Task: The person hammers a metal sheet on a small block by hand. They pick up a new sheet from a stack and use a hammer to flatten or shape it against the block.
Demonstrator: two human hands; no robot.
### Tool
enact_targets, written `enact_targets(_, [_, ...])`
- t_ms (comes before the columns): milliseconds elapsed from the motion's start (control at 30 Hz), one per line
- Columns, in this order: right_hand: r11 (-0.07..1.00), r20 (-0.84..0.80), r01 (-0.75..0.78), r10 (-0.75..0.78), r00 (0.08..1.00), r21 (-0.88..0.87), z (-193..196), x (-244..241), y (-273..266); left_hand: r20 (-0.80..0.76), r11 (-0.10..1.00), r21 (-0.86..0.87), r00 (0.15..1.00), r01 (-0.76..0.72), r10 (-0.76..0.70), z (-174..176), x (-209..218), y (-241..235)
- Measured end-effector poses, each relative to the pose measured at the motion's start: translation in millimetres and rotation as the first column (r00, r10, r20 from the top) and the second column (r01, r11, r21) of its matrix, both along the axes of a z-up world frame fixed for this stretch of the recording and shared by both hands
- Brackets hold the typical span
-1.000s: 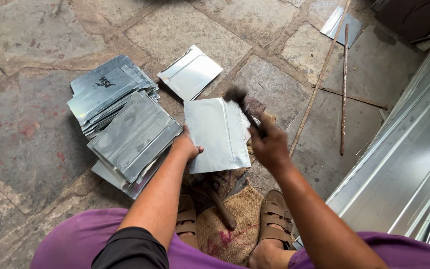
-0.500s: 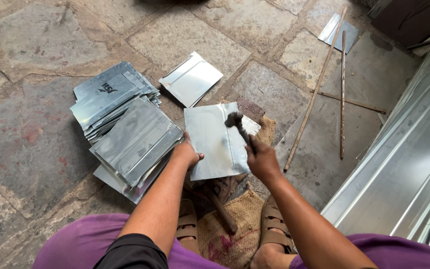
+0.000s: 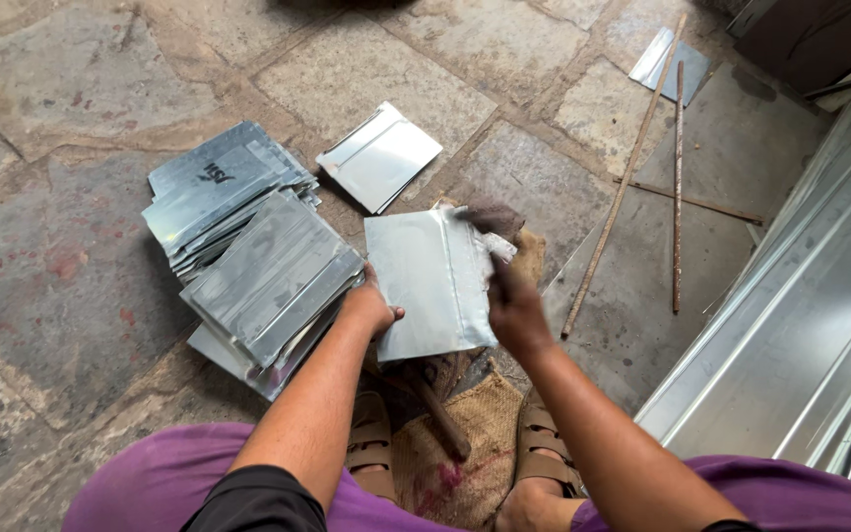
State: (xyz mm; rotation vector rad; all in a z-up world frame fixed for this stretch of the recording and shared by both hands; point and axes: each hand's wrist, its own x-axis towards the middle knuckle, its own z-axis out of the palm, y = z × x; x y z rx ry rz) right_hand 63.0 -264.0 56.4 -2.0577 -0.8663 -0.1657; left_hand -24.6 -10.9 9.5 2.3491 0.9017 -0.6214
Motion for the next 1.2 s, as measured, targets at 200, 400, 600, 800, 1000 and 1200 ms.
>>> enact_targets(200, [0.966, -0.250, 0.131, -0.187, 0.950, -0.224, 70, -4, 11, 0.000, 1.000, -0.007, 1.000, 0.006, -0.006, 0, -7, 1])
enact_targets(400, [0.954, 0.370, -0.010, -0.107, 0.923, 0.301, 141, 2, 9, 0.002, 1.000, -0.021, 1.000, 0.007, -0.007, 5, -8, -1])
enact_targets(600, [0.994, 0.223, -0.013, -0.011, 0.975, 0.108, 22, -8, 7, 0.043, 0.997, -0.070, 0.998, -0.038, 0.041, 8, -15, -3])
enact_targets(800, [0.968, -0.223, 0.109, -0.160, 0.961, -0.225, 67, -11, 14, -0.009, 0.996, -0.083, 0.999, -0.040, 0.039, 14, -17, -8])
enact_targets(1000, [0.947, 0.378, 0.010, -0.139, 0.915, 0.322, 135, -9, 18, -0.015, 0.992, -0.101, 0.997, -0.073, 0.072, 19, -16, -6])
enact_targets(1200, [0.987, 0.262, -0.051, 0.009, 0.965, 0.153, 44, -14, 18, 0.024, 0.999, -0.034, 1.000, -0.007, 0.007, 1, -21, -2])
